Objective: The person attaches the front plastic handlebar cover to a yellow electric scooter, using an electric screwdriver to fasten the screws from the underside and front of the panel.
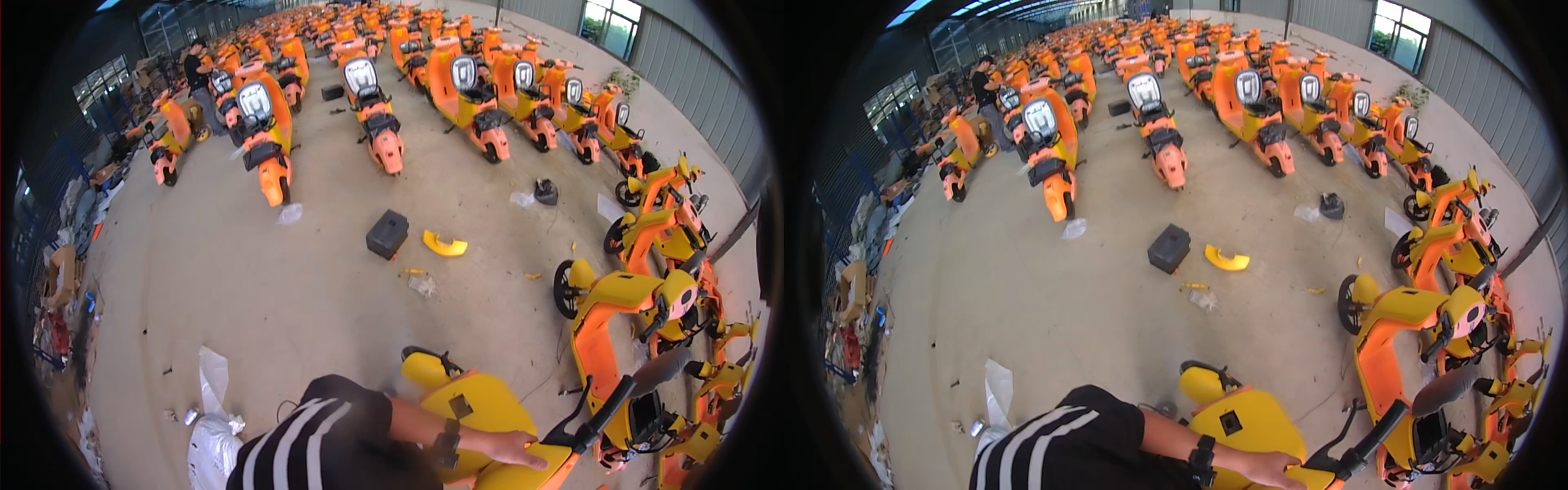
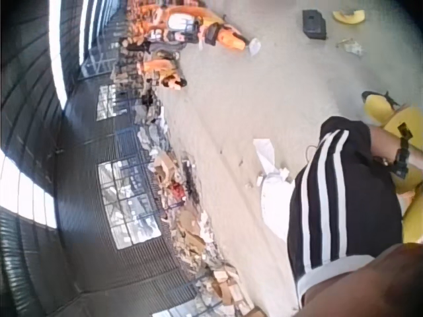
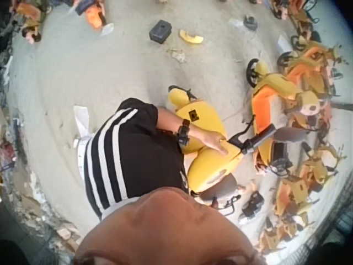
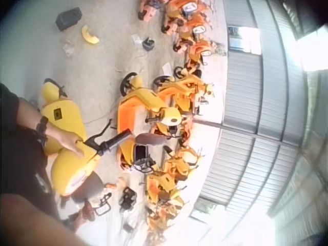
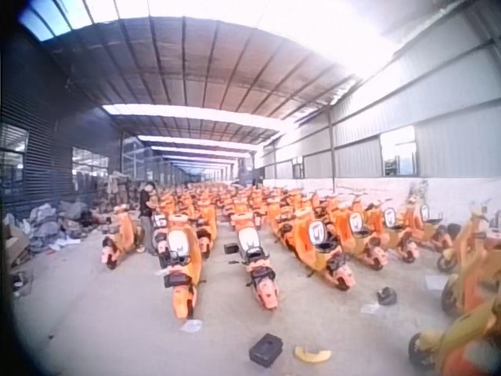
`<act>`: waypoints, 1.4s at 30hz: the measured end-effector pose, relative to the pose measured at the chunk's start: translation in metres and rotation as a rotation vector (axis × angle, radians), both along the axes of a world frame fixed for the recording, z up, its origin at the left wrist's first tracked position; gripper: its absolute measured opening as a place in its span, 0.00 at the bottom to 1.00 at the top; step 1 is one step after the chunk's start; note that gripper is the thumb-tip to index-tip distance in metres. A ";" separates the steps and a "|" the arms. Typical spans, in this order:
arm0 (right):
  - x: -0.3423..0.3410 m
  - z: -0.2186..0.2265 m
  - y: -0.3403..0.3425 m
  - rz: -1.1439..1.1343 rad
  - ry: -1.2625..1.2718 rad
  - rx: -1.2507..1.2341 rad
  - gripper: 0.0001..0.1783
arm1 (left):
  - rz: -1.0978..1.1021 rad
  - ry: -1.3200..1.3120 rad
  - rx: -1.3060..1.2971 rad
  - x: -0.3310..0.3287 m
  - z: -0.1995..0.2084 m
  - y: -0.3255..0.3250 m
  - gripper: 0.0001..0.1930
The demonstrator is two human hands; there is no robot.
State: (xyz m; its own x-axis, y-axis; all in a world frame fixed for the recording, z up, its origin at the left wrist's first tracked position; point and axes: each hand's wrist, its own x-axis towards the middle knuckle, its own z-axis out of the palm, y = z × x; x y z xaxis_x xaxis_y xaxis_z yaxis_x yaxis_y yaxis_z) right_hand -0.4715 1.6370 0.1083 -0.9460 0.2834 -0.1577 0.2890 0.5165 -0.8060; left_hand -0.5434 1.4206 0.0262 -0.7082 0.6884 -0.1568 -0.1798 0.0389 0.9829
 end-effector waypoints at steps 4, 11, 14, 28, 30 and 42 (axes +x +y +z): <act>0.010 0.003 0.002 -0.048 -0.009 -0.031 0.61 | -0.004 0.030 -0.034 0.000 -0.011 0.006 0.42; 0.008 0.004 -0.011 -0.069 -0.009 -0.045 0.57 | -0.105 -0.055 0.031 -0.010 -0.010 -0.009 0.45; 0.011 0.004 -0.010 -0.083 0.003 -0.074 0.56 | -0.116 -0.048 0.041 -0.011 -0.007 -0.012 0.45; 0.038 0.018 0.004 -0.173 0.046 -0.127 0.49 | -0.148 -0.153 0.049 -0.009 0.017 -0.029 0.43; 0.040 0.019 0.007 -0.176 0.051 -0.138 0.48 | -0.142 -0.155 0.057 -0.009 0.015 -0.031 0.42; 0.064 0.023 0.028 -0.225 0.075 -0.196 0.42 | -0.111 -0.218 0.132 -0.010 0.011 -0.034 0.38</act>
State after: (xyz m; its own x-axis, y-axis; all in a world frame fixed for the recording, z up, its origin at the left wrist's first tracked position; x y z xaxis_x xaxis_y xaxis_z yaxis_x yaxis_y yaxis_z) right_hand -0.4079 1.6653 0.1317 -0.8737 0.4585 -0.1623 0.3147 0.2785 -0.9074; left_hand -0.5535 1.3865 0.0368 -0.5864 0.7846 -0.2013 -0.3895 -0.0552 0.9194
